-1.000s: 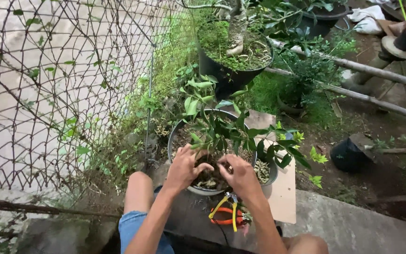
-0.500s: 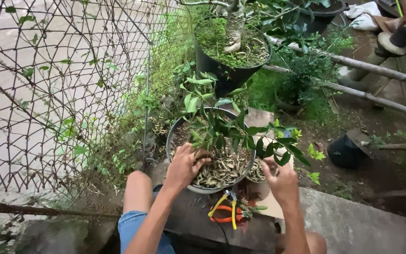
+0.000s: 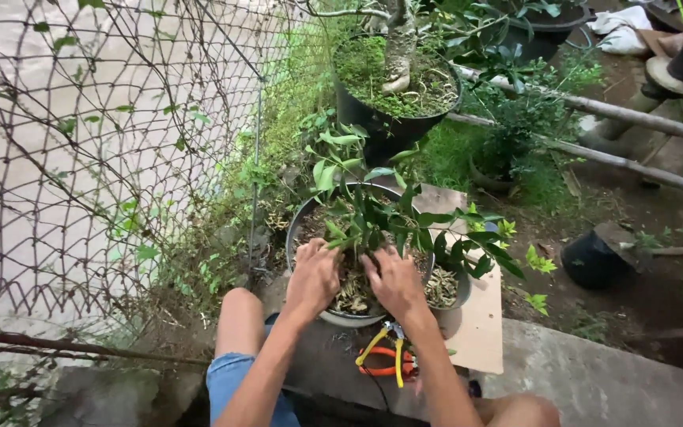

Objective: A person is carefully pruning a small potted plant using their fingers to remove unwanted growth and shape the plant.

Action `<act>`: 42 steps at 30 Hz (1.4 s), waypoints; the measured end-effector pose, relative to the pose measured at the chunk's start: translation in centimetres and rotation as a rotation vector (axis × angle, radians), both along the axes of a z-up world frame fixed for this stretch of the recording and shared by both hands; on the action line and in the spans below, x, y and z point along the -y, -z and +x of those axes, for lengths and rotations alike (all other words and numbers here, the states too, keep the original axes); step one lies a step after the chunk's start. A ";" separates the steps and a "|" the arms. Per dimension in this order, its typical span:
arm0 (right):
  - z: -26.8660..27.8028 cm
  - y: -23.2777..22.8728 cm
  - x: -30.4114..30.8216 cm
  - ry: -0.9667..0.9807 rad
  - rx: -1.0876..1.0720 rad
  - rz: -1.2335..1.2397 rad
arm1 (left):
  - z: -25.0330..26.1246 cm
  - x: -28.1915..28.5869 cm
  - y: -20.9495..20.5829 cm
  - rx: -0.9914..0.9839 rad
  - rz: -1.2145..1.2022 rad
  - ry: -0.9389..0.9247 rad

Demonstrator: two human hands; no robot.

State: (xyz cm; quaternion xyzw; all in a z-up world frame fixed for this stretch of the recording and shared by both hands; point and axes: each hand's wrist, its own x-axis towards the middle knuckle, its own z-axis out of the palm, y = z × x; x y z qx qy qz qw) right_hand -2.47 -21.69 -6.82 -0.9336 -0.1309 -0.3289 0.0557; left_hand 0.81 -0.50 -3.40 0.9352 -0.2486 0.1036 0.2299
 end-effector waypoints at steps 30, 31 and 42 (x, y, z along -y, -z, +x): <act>-0.9 -6.2 0.8 0.132 -0.612 0.219 | -2.2 0.6 -6.5 0.191 -0.066 0.099; -1.0 -6.3 0.9 0.132 -0.611 0.219 | -1.9 0.7 -5.3 0.192 -0.066 0.100; 0.4 -2.4 -0.8 0.287 -0.717 0.011 | -2.2 0.9 -6.4 0.079 -0.020 0.083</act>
